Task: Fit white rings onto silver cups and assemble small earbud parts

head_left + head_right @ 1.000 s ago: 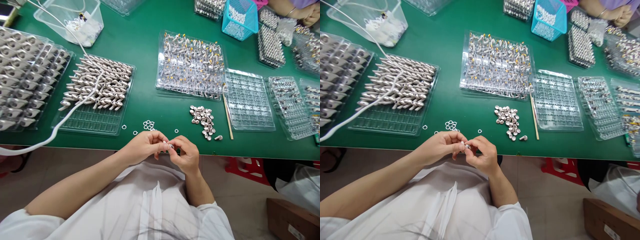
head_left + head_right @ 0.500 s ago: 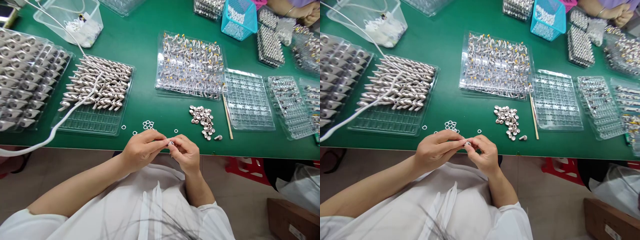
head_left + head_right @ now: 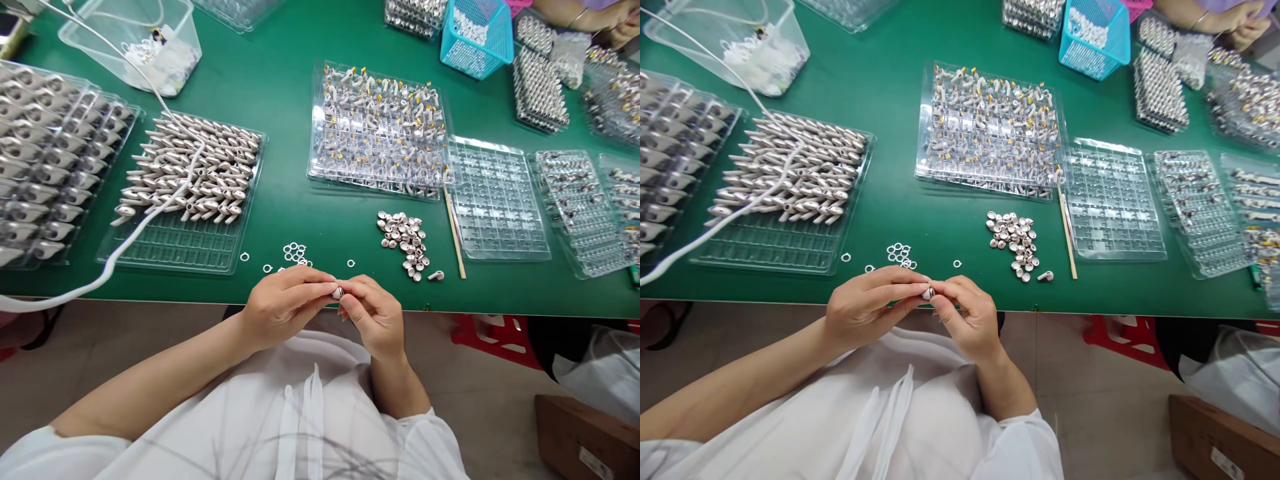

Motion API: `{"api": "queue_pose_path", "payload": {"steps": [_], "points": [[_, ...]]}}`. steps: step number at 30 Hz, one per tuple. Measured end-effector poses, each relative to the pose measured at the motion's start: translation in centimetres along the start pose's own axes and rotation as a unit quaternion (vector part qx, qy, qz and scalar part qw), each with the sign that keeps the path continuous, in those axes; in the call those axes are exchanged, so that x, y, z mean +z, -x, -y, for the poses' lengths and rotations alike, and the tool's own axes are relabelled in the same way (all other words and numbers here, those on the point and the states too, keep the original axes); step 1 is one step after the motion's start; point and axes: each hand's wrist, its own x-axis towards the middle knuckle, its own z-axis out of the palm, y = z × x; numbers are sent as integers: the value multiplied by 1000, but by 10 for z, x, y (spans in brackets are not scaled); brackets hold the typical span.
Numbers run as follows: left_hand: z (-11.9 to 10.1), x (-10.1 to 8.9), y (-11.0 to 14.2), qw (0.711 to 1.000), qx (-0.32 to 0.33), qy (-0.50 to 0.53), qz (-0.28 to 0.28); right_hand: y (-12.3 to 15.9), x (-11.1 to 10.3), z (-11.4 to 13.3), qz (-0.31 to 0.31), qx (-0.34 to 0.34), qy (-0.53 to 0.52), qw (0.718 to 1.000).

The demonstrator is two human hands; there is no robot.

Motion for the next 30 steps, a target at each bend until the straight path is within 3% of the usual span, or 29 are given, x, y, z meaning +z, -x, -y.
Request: {"api": "queue_pose_path", "payload": {"steps": [12,30], "points": [[-2,-4,1,999,-7,-36,32,2,1,-5,-3,24,-55,998],[-4,-5,-1,999,8,-22,32,3,-4,-12,10,8,-22,1000]]}}
